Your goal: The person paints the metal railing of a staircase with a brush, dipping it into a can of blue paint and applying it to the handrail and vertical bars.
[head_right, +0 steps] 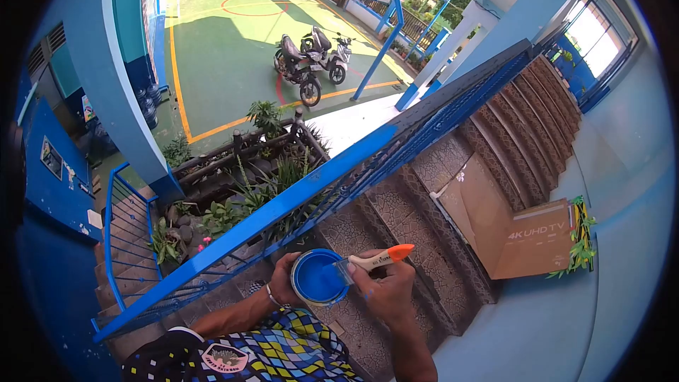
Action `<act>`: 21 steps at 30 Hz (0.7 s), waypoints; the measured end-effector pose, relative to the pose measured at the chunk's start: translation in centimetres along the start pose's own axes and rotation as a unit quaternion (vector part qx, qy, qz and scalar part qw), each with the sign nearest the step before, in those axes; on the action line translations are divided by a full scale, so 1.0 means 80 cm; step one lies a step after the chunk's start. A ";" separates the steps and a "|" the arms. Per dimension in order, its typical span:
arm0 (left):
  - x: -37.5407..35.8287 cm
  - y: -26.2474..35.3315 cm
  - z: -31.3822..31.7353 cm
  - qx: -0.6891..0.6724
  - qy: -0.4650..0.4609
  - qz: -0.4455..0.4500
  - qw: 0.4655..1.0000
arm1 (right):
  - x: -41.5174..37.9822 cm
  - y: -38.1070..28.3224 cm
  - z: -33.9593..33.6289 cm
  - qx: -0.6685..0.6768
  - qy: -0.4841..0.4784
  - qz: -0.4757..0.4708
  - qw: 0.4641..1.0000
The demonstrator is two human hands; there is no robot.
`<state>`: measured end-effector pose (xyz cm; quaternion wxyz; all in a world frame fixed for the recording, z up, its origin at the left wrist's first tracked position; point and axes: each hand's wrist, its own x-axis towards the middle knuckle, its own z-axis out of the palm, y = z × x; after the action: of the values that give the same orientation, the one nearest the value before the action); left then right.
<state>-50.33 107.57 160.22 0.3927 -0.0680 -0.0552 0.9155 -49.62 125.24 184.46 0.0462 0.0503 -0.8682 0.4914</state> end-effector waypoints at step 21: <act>-0.003 0.025 -0.002 0.010 0.015 0.031 0.999 | 0.107 -0.030 0.008 0.325 0.137 -0.020 0.936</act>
<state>-51.56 105.98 159.76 0.3657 -0.0792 -0.0378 0.9266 -57.79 123.12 187.28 0.1552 0.0118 -0.6455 0.7477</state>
